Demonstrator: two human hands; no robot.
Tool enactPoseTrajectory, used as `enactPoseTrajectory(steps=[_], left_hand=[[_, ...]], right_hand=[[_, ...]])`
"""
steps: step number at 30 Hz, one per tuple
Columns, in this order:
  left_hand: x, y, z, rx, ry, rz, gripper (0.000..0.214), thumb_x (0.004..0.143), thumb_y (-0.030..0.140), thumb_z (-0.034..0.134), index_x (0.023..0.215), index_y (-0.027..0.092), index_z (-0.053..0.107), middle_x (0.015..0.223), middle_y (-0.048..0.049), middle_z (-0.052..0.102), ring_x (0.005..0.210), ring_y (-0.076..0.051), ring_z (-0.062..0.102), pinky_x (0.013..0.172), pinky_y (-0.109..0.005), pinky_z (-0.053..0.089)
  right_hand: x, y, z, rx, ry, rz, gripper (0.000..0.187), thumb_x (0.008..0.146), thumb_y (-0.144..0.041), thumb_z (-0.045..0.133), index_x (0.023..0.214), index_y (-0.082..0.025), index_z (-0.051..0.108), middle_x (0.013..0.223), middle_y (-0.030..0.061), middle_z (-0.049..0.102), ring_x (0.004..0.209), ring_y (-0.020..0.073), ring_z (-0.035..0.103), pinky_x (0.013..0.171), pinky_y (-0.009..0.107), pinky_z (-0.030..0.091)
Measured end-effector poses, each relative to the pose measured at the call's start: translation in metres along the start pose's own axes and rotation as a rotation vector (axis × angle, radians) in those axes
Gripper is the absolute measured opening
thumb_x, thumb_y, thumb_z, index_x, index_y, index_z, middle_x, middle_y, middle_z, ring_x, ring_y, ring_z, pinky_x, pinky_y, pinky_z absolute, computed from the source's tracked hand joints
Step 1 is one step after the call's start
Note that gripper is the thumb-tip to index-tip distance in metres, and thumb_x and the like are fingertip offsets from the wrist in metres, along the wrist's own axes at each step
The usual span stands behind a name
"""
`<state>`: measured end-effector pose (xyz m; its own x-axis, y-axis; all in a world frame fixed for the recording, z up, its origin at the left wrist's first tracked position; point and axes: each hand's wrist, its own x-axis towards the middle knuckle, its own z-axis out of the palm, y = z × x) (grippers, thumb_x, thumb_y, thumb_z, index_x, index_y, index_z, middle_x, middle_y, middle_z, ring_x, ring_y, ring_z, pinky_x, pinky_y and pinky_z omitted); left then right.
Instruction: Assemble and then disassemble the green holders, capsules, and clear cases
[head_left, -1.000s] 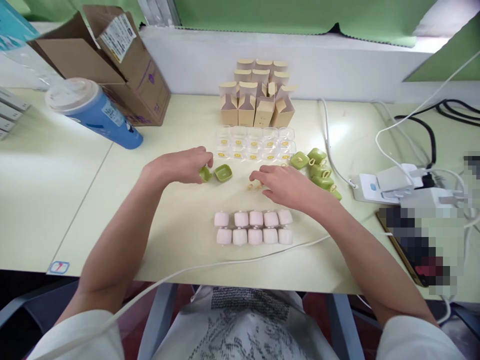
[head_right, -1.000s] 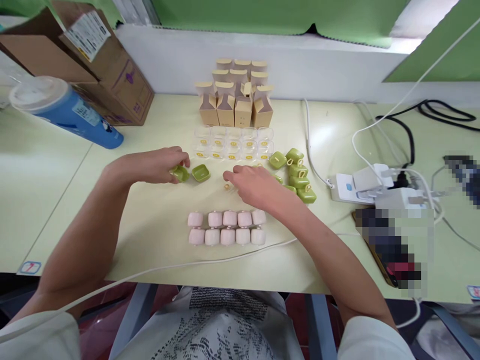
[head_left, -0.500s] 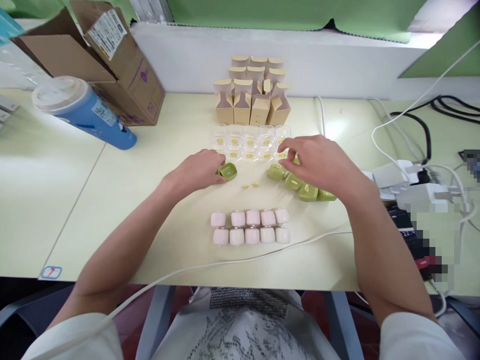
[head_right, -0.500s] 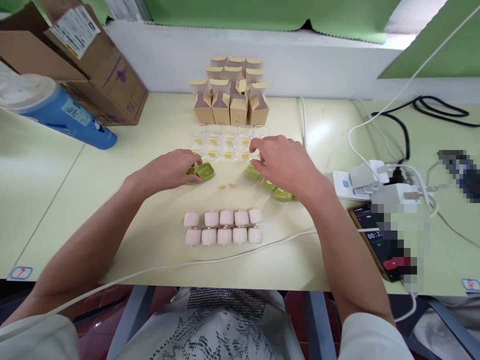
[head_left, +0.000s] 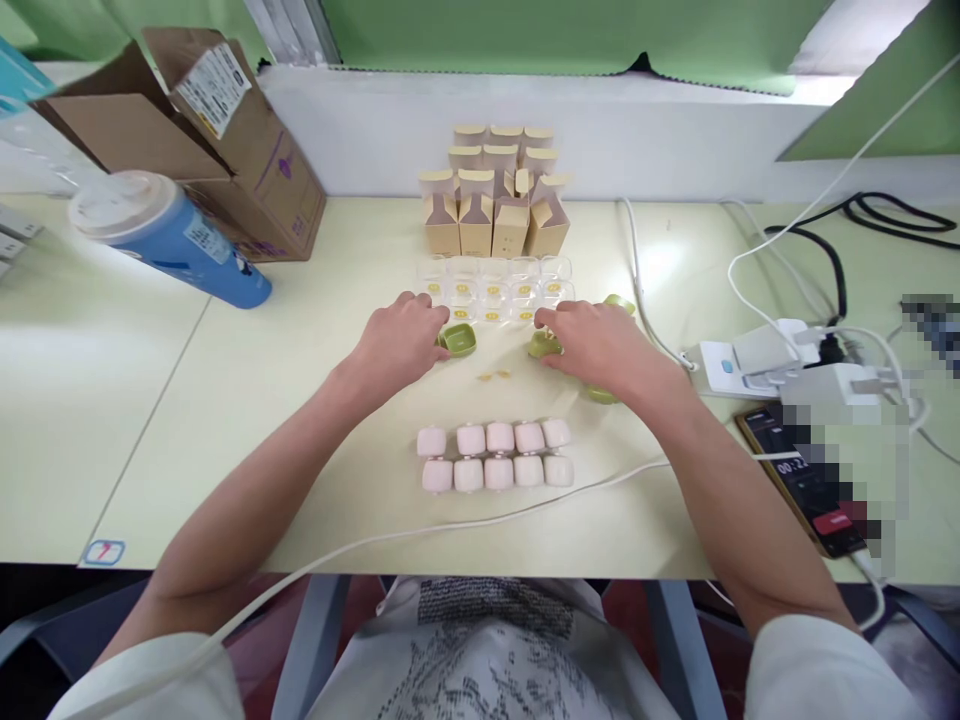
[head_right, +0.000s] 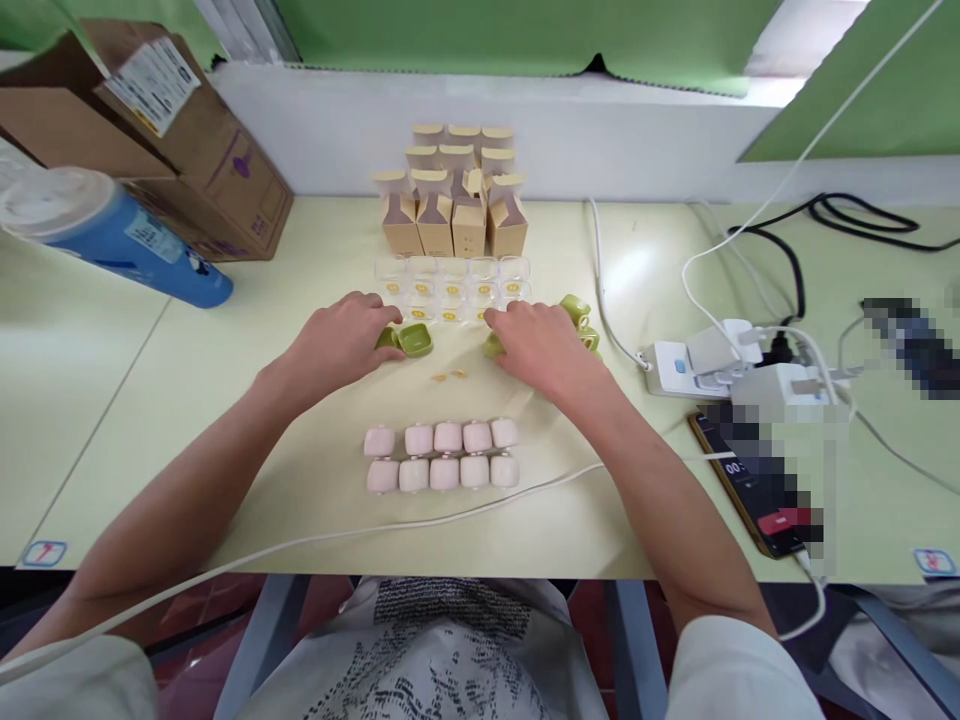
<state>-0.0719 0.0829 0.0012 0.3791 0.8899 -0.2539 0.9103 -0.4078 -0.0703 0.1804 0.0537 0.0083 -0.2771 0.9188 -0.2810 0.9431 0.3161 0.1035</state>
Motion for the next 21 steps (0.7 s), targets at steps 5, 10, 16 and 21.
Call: enactPoseTrajectory(steps=[5,10,16,21], left_hand=[[0.000,0.012,0.003,0.038,0.006,0.002,0.035,0.110,0.036,0.072,0.143,0.027,0.079,0.137,-0.0153,0.073,0.137,-0.038,0.063,0.089,-0.040,0.059],[0.002,0.011,0.008,0.089,0.031,0.003,0.031,0.112,0.028,0.064,0.138,0.024,0.081,0.137,-0.0170,0.073,0.135,-0.039,0.061,0.089,-0.043,0.059],[-0.007,0.003,-0.004,-0.153,0.277,0.152,0.054,0.100,0.034,0.084,0.152,0.025,0.070,0.144,-0.0181,0.071,0.140,-0.042,0.060,0.094,-0.049,0.065],[-0.009,0.006,-0.003,-0.756,0.488,0.498,0.058,0.094,0.046,0.090,0.147,0.031,0.071,0.144,-0.0101,0.074,0.121,-0.028,0.074,0.087,-0.036,0.070]], right_hand=[[0.001,-0.001,-0.001,-0.011,0.022,-0.006,0.032,0.106,-0.022,0.060,0.134,-0.015,0.073,0.127,0.0181,0.081,0.107,0.0377,0.078,0.073,0.039,0.040],[-0.003,0.009,-0.007,0.245,0.195,0.017,0.025,0.104,-0.024,0.061,0.123,-0.018,0.077,0.111,0.0132,0.083,0.102,0.0329,0.077,0.077,0.038,0.048],[-0.006,0.009,-0.011,1.003,0.241,-0.107,0.031,0.113,-0.040,0.059,0.130,-0.023,0.078,0.116,0.0097,0.083,0.084,0.0220,0.079,0.080,0.041,0.065],[-0.006,-0.008,-0.006,1.213,0.293,-0.133,0.038,0.110,-0.051,0.069,0.140,-0.029,0.071,0.114,0.0063,0.081,0.087,0.0212,0.078,0.081,0.042,0.070]])
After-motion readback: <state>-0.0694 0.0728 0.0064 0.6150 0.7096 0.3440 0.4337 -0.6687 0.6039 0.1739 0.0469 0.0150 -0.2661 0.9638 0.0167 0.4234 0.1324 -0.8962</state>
